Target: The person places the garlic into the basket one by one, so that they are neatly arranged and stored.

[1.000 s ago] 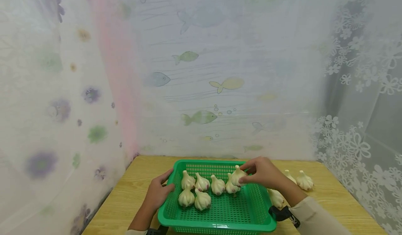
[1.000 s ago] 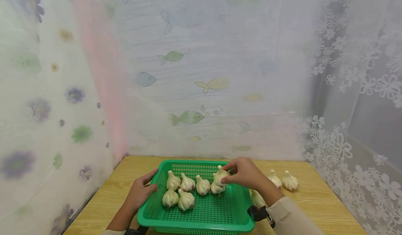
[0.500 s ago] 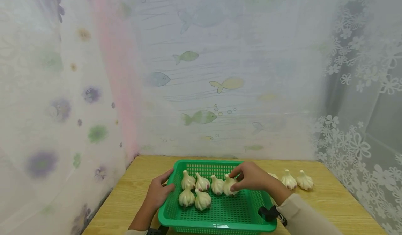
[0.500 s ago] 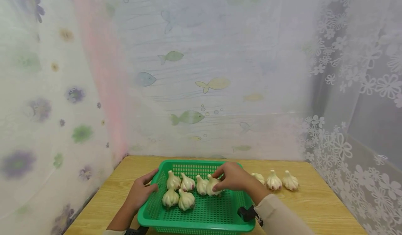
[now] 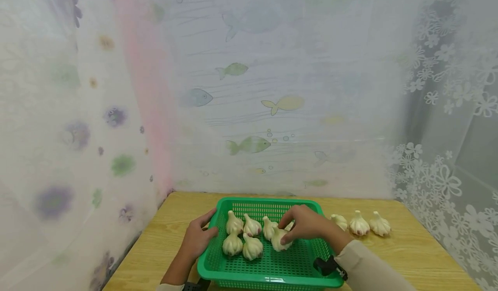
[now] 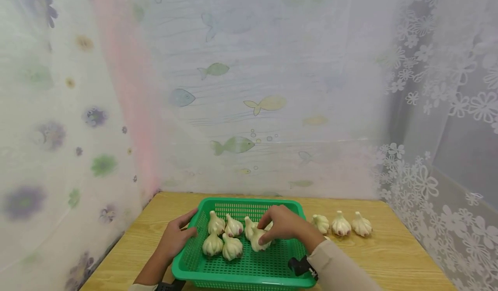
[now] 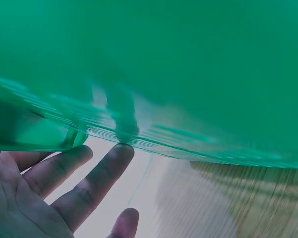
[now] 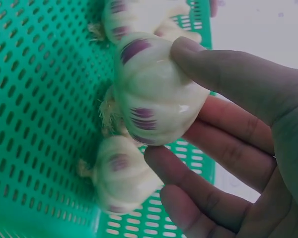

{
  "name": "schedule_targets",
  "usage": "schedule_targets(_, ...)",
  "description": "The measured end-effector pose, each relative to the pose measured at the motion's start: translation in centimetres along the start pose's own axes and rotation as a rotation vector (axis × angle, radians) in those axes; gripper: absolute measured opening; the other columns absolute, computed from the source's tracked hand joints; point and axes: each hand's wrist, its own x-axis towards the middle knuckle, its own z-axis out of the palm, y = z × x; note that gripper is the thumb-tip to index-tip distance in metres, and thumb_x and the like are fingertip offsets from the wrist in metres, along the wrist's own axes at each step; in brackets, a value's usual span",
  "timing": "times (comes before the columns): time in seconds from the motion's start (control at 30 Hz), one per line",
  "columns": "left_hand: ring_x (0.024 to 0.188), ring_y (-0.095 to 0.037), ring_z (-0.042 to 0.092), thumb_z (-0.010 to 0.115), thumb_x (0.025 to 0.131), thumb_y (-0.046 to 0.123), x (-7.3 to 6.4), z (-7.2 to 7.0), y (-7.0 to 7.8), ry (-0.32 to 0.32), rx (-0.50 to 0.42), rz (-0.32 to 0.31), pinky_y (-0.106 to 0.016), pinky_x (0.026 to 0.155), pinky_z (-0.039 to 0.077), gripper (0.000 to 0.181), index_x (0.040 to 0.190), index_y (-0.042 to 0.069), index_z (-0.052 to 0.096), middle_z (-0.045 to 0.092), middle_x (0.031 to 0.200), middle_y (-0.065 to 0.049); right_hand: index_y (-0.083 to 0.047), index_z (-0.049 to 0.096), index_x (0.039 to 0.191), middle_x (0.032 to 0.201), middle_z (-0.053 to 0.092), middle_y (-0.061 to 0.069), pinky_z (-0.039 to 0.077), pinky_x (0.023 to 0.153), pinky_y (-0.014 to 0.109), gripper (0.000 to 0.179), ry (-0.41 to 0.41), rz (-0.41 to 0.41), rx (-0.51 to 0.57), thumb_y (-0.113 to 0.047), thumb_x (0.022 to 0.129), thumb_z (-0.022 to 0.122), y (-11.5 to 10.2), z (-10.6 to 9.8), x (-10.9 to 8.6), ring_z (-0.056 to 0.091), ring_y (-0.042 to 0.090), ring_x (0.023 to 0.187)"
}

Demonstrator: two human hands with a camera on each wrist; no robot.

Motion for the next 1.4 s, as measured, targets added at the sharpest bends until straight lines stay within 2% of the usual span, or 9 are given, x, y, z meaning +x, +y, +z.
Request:
schedule_targets(0.07,0.122,-0.045,0.065,0.065,0.084,0.004,0.0,0.0,0.0,0.003,0.004,-0.006,-0.036,0.069,0.053,0.072,0.154,0.013,0.051,0.049,0.155,-0.023,-0.016,0.082,0.113,0.114,0.078,0.001,0.059,0.080,0.032,0.035,-0.009,-0.012,-0.033,-0.030,0.081,0.087,0.1,0.3,0.2,0.075,0.024,0.102)
schedule_targets(0.17,0.123,-0.044,0.065,0.065,0.084,0.005,0.0,-0.1,0.0,0.003,0.011,-0.015,-0.035,0.070,0.053,0.072,0.154,0.014,0.052,0.049,0.155,-0.023,-0.017,0.082,0.112,0.113,0.079,-0.002,0.059,0.089,0.042,0.034,-0.021,-0.015,-0.059,-0.030,0.081,0.088,0.2,0.7,0.6,0.072,0.024,0.109)
schedule_targets(0.27,0.124,-0.045,0.064,0.065,0.084,0.005,0.0,-0.1,0.0,0.001,0.015,-0.020,-0.035,0.071,0.053,0.072,0.154,0.014,0.052,0.049,0.155,-0.023,-0.018,0.082,0.111,0.112,0.079,-0.002,0.048,0.105,0.060,0.034,-0.025,-0.004,-0.057,-0.031,0.080,0.088,0.3,0.9,0.9,0.072,0.024,0.111)
schedule_targets(0.33,0.124,-0.045,0.064,0.065,0.084,0.005,0.1,-0.1,0.0,0.000,0.013,-0.020,-0.035,0.071,0.053,0.072,0.154,0.014,0.052,0.049,0.155,-0.023,-0.017,0.082,0.110,0.111,0.079,-0.002,0.047,0.105,0.062,0.034,-0.027,-0.002,-0.054,-0.031,0.080,0.089,0.4,1.1,1.0,0.072,0.024,0.109)
schedule_targets(0.4,0.124,-0.045,0.064,0.064,0.084,0.005,0.1,-0.1,-0.1,-0.004,0.016,-0.016,-0.035,0.071,0.053,0.072,0.154,0.013,0.051,0.049,0.155,-0.024,-0.017,0.082,0.110,0.111,0.079,-0.002,0.050,0.103,0.057,0.034,-0.028,0.001,-0.063,-0.031,0.079,0.089,0.4,1.2,1.2,0.072,0.023,0.108)
schedule_targets(0.5,0.124,-0.044,0.064,0.063,0.085,0.006,0.2,-0.1,-0.1,-0.008,0.013,-0.021,-0.035,0.070,0.053,0.071,0.155,0.014,0.050,0.048,0.156,-0.023,-0.017,0.082,0.110,0.111,0.079,-0.001,0.059,0.086,0.041,0.034,-0.034,0.011,-0.068,-0.030,0.080,0.089,0.3,1.3,1.3,0.072,0.023,0.106)
schedule_targets(0.53,0.124,-0.043,0.065,0.063,0.085,0.006,0.2,-0.1,-0.1,-0.007,0.014,-0.020,-0.035,0.069,0.053,0.071,0.155,0.014,0.050,0.048,0.156,-0.022,-0.017,0.082,0.110,0.111,0.079,-0.001,0.059,0.084,0.038,0.034,-0.037,0.017,-0.069,-0.030,0.080,0.089,0.2,1.4,1.3,0.072,0.023,0.106)
schedule_targets(0.77,0.126,-0.045,0.063,0.064,0.085,0.005,0.3,0.0,-0.2,-0.002,0.018,-0.010,-0.035,0.069,0.053,0.072,0.155,0.015,0.051,0.048,0.156,-0.022,-0.016,0.082,0.108,0.107,0.079,0.001,0.058,0.084,0.042,0.032,-0.041,0.023,-0.076,-0.026,0.079,0.090,-0.4,1.6,1.6,0.073,0.025,0.101)
schedule_targets(1.4,0.125,-0.043,0.064,0.064,0.086,0.005,0.1,0.0,-0.3,0.000,0.023,0.002,-0.035,0.068,0.051,0.072,0.156,0.015,0.050,0.048,0.157,-0.021,-0.017,0.083,0.101,0.098,0.079,-0.004,0.057,0.073,0.030,0.025,-0.064,0.030,-0.096,-0.028,0.079,0.089,-0.6,2.2,2.1,0.072,0.014,0.089)
